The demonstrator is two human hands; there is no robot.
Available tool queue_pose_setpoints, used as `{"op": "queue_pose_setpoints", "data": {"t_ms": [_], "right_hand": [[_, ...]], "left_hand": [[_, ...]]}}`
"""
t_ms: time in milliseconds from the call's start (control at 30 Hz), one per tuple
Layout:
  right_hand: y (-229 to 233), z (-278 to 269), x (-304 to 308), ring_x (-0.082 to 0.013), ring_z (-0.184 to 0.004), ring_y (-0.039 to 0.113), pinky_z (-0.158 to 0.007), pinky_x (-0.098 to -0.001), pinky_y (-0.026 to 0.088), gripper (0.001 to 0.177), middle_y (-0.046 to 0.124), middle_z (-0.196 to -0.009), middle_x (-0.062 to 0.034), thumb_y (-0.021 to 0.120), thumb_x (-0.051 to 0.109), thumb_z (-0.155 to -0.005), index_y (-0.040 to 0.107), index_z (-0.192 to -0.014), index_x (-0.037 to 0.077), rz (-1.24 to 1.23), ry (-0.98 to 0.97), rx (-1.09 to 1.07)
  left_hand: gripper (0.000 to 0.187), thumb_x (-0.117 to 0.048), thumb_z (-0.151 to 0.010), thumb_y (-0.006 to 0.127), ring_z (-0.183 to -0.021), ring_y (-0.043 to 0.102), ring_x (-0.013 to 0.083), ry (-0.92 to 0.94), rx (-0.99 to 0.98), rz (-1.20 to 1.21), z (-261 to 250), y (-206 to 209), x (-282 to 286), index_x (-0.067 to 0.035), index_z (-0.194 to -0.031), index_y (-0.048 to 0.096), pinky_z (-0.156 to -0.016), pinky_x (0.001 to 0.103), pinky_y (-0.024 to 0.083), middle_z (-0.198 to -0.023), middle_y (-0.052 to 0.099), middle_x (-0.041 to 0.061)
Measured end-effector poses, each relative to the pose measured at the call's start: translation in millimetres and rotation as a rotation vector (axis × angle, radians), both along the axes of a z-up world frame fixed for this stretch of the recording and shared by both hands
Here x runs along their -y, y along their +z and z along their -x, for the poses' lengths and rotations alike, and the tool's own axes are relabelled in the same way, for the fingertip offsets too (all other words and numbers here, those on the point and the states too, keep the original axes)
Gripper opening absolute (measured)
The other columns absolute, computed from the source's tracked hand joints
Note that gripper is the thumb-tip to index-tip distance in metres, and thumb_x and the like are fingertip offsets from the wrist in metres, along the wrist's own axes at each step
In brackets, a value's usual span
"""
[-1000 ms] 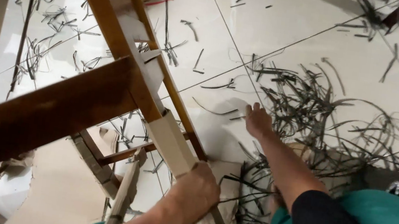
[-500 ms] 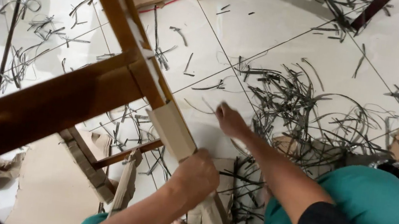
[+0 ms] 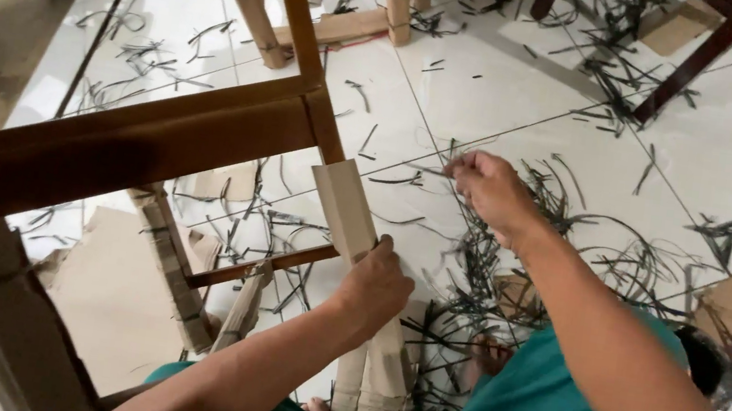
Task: Wrapping the crossbars of a wooden chair with cardboard and securing them with plastic ties for protection.
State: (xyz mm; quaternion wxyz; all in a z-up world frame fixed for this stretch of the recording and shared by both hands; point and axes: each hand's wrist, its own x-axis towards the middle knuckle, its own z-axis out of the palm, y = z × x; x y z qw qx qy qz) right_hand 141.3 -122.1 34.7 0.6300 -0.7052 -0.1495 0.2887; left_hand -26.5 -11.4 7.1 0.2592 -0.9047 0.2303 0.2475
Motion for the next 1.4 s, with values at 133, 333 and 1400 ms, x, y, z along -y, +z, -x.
{"op": "queue_pose_setpoints", "data": {"t_ms": [133,333,1400], "right_hand": [[-54,18,-16,-0.0114,-0.06,0.047,-0.053,-0.0251,0.035,0.021,0.055,-0.074,-0.0047,0.054,0.016,-0.098,0.067,-0.111,0.005,0.19,0.141,-0.046],[-73,48,-46,-0.0129,-0.059,0.049,-0.049,-0.0246,0.036,0.033,0.058,-0.069,-0.0056,0.052,0.027,-0.1,0.073,-0.106,0.002,0.258,0.294,-0.169],[-102,48,-87,-0.0246,-0.063,0.06,-0.051,-0.0346,0.046,0.035,0.07,-0.077,-0.0196,0.063,0.03,-0.101,0.076,-0.1,-0.002,0.041,0.274,-0.449]], "left_hand": [[0.034,-0.024,-0.091,0.076,-0.117,0.063,0.0195,-0.013,0.101,0.059,8,15,-3,-0.017,-0.124,0.069,-0.125,0.057,0.02,-0.122,0.073,0.002],[0.021,-0.026,-0.083,0.074,-0.093,0.062,0.0147,-0.072,0.129,0.115,2,-20,-14,-0.021,-0.102,0.066,-0.111,0.049,0.033,-0.096,0.07,-0.003],[0.062,-0.034,-0.111,0.036,-0.149,0.036,0.0407,1.542,1.172,1.778,-12,-29,11,-0.005,-0.164,0.023,-0.123,0.052,0.027,-0.165,0.029,0.026]]}}
